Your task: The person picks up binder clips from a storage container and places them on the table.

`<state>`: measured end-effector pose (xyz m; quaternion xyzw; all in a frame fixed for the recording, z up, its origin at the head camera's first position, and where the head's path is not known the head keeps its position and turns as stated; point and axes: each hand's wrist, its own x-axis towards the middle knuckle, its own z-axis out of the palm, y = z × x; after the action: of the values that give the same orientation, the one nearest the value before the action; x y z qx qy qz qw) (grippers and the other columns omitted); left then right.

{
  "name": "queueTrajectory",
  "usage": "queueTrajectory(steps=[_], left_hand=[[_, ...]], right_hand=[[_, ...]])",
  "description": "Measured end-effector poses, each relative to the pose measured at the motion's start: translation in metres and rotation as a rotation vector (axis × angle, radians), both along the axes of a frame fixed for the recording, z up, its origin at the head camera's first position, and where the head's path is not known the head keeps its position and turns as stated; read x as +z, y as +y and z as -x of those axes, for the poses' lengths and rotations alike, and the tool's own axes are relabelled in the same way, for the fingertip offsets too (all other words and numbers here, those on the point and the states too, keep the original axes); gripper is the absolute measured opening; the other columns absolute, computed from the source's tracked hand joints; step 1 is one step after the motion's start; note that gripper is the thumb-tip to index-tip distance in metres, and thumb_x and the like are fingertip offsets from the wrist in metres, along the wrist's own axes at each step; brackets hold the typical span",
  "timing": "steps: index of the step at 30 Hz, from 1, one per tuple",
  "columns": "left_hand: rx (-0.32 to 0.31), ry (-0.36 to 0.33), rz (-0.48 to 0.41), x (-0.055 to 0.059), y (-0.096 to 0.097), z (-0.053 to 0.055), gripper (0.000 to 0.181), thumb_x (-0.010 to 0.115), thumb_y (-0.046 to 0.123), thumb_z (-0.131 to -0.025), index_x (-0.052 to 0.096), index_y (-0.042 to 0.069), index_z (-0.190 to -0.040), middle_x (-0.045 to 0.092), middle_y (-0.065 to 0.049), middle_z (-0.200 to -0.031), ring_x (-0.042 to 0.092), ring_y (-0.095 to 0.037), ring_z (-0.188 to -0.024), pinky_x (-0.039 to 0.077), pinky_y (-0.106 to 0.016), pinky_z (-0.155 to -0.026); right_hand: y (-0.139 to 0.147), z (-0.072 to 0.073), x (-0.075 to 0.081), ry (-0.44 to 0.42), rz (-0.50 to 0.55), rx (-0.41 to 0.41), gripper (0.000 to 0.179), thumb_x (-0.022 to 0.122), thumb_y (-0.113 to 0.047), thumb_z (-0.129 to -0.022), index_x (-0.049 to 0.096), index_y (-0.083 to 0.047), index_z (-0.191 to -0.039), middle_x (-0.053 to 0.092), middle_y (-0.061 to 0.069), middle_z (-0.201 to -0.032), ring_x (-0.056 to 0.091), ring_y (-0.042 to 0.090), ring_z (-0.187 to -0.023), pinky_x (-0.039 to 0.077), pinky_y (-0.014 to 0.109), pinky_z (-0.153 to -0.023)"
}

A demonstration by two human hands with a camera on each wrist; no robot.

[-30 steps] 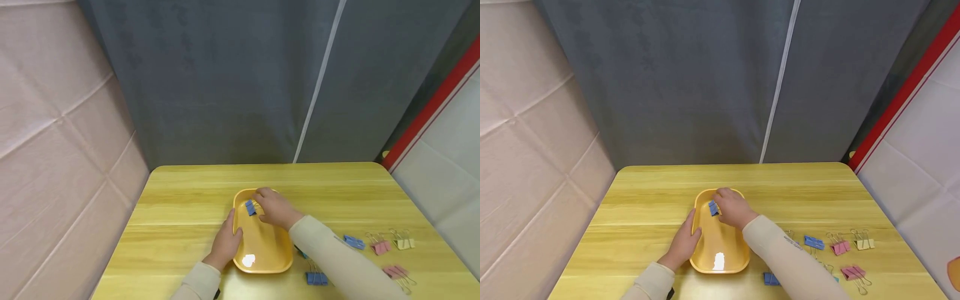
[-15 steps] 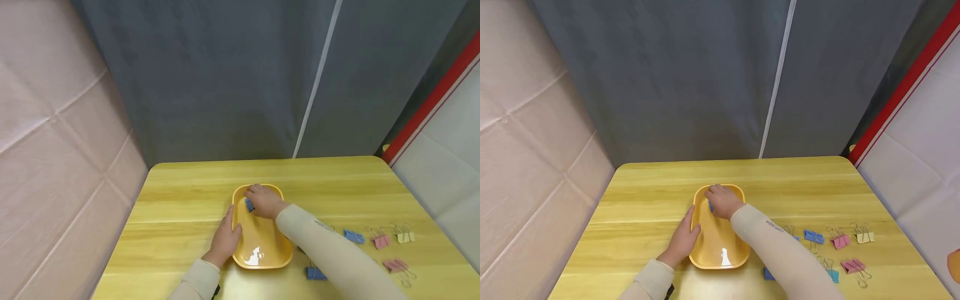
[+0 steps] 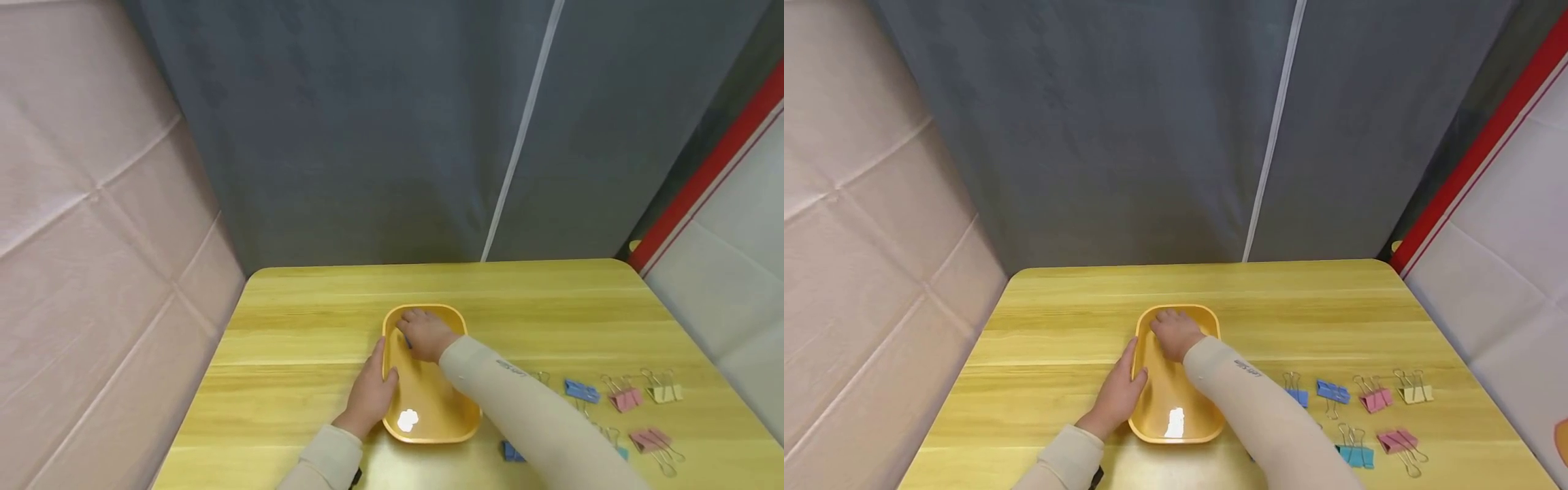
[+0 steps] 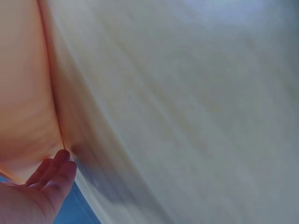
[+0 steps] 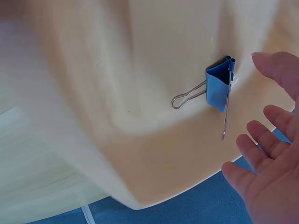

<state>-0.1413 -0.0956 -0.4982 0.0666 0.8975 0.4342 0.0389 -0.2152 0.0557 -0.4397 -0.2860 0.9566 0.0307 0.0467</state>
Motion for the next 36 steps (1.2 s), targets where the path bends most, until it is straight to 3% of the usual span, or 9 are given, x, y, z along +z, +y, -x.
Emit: queueTrajectory(steps=[10, 13, 14, 20, 21, 26, 36], left_hand=[[0.0, -0.016, 0.008, 0.0, 0.002, -0.001, 0.063, 0.051, 0.019, -0.099, 0.021, 0.008, -0.154, 0.037, -0.022, -0.15, 0.038, -0.04, -0.135, 0.035, -0.055, -0.109], [0.003, -0.019, 0.013, 0.0, 0.002, -0.001, 0.064, 0.051, 0.019, -0.099, 0.021, 0.009, -0.154, 0.037, -0.022, -0.149, 0.038, -0.04, -0.135, 0.035, -0.055, -0.109], [0.005, -0.019, 0.014, 0.0, 0.002, -0.001, 0.064, 0.051, 0.019, -0.099, 0.021, 0.009, -0.154, 0.037, -0.022, -0.149, 0.039, -0.04, -0.135, 0.035, -0.055, -0.109], [0.013, -0.018, 0.017, 0.0, 0.003, -0.001, 0.064, 0.051, 0.019, -0.098, 0.022, 0.01, -0.154, 0.04, -0.024, -0.147, 0.041, -0.041, -0.133, 0.036, -0.055, -0.109], [0.014, -0.019, 0.018, 0.001, 0.003, -0.002, 0.064, 0.051, 0.019, -0.098, 0.022, 0.01, -0.154, 0.04, -0.024, -0.147, 0.041, -0.041, -0.133, 0.036, -0.055, -0.108], [0.015, -0.026, 0.018, 0.002, 0.004, -0.002, 0.064, 0.051, 0.02, -0.098, 0.022, 0.011, -0.154, 0.04, -0.024, -0.147, 0.041, -0.041, -0.132, 0.036, -0.056, -0.108], [0.017, -0.032, 0.013, 0.003, 0.005, -0.004, 0.064, 0.051, 0.02, -0.098, 0.022, 0.01, -0.154, 0.039, -0.023, -0.148, 0.04, -0.04, -0.133, 0.035, -0.055, -0.109]], right_hand=[[-0.005, 0.003, -0.005, -0.077, -0.039, -0.076, 0.048, 0.07, -0.017, -0.088, 0.055, -0.01, -0.133, 0.052, 0.007, -0.131, 0.047, 0.025, -0.128, 0.041, 0.04, -0.109], [-0.005, 0.004, -0.004, -0.083, -0.041, -0.088, 0.047, 0.07, -0.016, -0.087, 0.056, -0.009, -0.132, 0.053, 0.007, -0.129, 0.048, 0.025, -0.126, 0.042, 0.039, -0.107], [-0.003, 0.008, -0.012, -0.061, -0.031, -0.074, 0.047, 0.07, -0.017, -0.087, 0.056, -0.009, -0.132, 0.053, 0.007, -0.129, 0.048, 0.025, -0.125, 0.042, 0.04, -0.107], [-0.003, 0.01, -0.015, -0.052, -0.066, -0.086, 0.046, 0.071, -0.016, -0.086, 0.057, -0.01, -0.13, 0.054, 0.007, -0.126, 0.049, 0.025, -0.123, 0.045, 0.039, -0.104], [-0.006, 0.006, -0.007, -0.072, -0.087, -0.104, 0.045, 0.07, -0.015, -0.086, 0.058, -0.01, -0.129, 0.054, 0.007, -0.126, 0.049, 0.025, -0.123, 0.046, 0.039, -0.104], [-0.006, 0.009, -0.013, -0.073, -0.108, -0.115, 0.045, 0.069, -0.015, -0.086, 0.059, -0.01, -0.129, 0.055, 0.007, -0.125, 0.05, 0.025, -0.121, 0.046, 0.039, -0.103], [-0.008, 0.008, -0.016, -0.091, -0.081, -0.141, 0.043, 0.071, -0.012, -0.084, 0.061, -0.008, -0.125, 0.056, 0.007, -0.119, 0.054, 0.024, -0.115, 0.049, 0.038, -0.098]])
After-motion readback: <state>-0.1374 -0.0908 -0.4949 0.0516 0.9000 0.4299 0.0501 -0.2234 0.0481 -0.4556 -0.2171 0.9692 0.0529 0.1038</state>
